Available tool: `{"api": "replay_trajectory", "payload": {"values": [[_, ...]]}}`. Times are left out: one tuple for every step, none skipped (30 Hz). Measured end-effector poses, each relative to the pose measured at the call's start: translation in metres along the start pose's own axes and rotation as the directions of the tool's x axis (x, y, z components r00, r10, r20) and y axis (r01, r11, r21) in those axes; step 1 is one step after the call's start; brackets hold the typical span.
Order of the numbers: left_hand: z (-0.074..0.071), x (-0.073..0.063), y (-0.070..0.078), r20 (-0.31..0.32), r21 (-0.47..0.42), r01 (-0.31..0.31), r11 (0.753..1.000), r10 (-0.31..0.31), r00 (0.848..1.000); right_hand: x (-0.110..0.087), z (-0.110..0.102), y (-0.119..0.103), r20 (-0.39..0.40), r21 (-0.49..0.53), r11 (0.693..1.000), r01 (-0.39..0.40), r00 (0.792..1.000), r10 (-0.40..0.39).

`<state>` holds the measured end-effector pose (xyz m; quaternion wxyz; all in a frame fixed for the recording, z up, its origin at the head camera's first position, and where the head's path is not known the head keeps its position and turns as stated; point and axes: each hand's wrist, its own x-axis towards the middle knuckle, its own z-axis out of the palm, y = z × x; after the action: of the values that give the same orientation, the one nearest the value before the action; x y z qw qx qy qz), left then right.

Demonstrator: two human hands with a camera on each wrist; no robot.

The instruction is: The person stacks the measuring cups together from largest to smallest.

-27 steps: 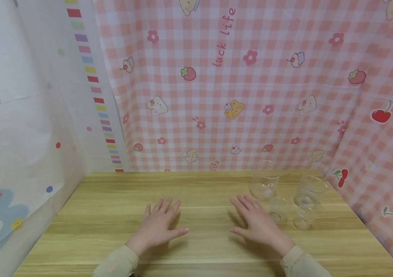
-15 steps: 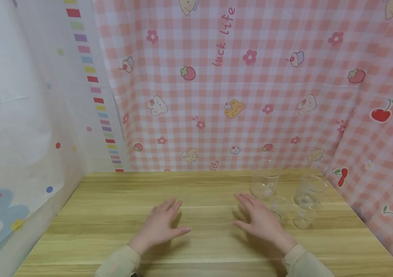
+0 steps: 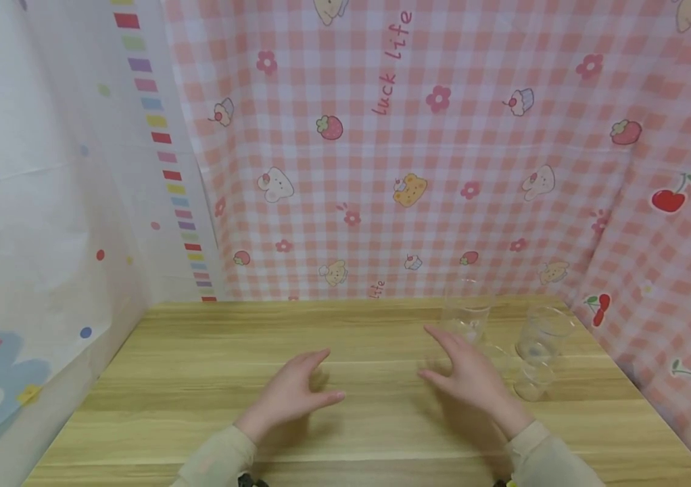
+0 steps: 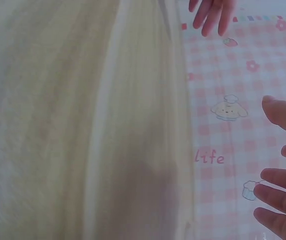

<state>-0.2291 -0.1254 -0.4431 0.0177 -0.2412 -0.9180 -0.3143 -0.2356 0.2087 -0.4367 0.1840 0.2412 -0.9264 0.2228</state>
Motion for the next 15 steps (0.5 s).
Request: {"api": "replay_trajectory", "payload": {"values": [[0.0,0.0,0.001,-0.002,-0.011,0.004,1.0,-0.004,1.0,0.001,-0.002,0.001,-0.001,-0.004,1.0,0.002,1.0,-0.002],[0.0,0.001,0.002,-0.005,-0.019,0.008,1.0,-0.008,1.0,0.001,-0.004,0.001,-0.003,-0.005,1.0,0.003,1.0,-0.003],[0.0,0.001,0.003,-0.009,-0.028,0.01,1.0,-0.01,1.0,0.002,-0.006,0.001,-0.003,-0.006,1.0,0.002,1.0,-0.002],[0.0,0.001,0.004,-0.011,-0.034,0.012,0.999,-0.012,1.0,0.002,-0.007,0.002,-0.007,-0.006,1.0,0.003,1.0,-0.003],[0.0,0.002,0.004,-0.015,-0.042,0.011,0.999,-0.012,1.0,0.003,-0.009,0.003,-0.009,-0.007,1.0,0.005,1.0,-0.005],[0.0,0.002,0.005,-0.018,-0.048,0.011,0.999,-0.012,1.0,0.004,-0.011,0.003,-0.012,-0.009,1.0,0.008,1.0,-0.008],[0.0,0.002,0.006,-0.023,-0.057,0.01,0.998,-0.011,1.0,0.004,-0.012,0.004,-0.012,-0.009,1.0,0.006,1.0,-0.006],[-0.001,0.002,0.007,-0.027,-0.065,0.009,0.998,-0.011,1.0,0.005,-0.014,0.005,-0.012,-0.006,1.0,0.004,1.0,-0.004],[-0.001,0.003,0.008,-0.031,-0.075,0.006,0.997,-0.009,0.999,0.006,-0.015,0.006,-0.011,-0.003,1.0,0.001,1.0,-0.001],[-0.001,0.003,0.009,-0.034,-0.084,0.005,0.996,-0.008,0.999,0.007,-0.017,0.007,-0.013,-0.003,1.0,0.002,1.0,-0.002],[-0.001,0.004,0.01,-0.039,-0.093,0.003,0.996,-0.007,0.999,0.007,-0.019,0.007,-0.012,-0.005,1.0,0.002,1.0,-0.002],[-0.001,0.004,0.01,-0.041,-0.101,0.002,0.995,-0.007,0.999,0.008,-0.02,0.008,-0.013,-0.01,1.0,0.0,1.0,0.0],[-0.001,0.005,0.011,-0.044,-0.112,0.0,0.994,-0.005,0.999,0.009,-0.022,0.009,-0.015,-0.014,1.0,-0.002,1.0,0.002],[-0.001,0.006,0.012,-0.045,-0.118,-0.002,0.993,-0.003,0.999,0.01,-0.024,0.009,-0.017,-0.019,1.0,-0.004,1.0,0.004],[-0.001,0.006,0.013,-0.048,-0.126,-0.005,0.992,-0.001,0.999,0.01,-0.025,0.01,-0.02,-0.021,1.0,-0.009,1.0,0.008]]}}
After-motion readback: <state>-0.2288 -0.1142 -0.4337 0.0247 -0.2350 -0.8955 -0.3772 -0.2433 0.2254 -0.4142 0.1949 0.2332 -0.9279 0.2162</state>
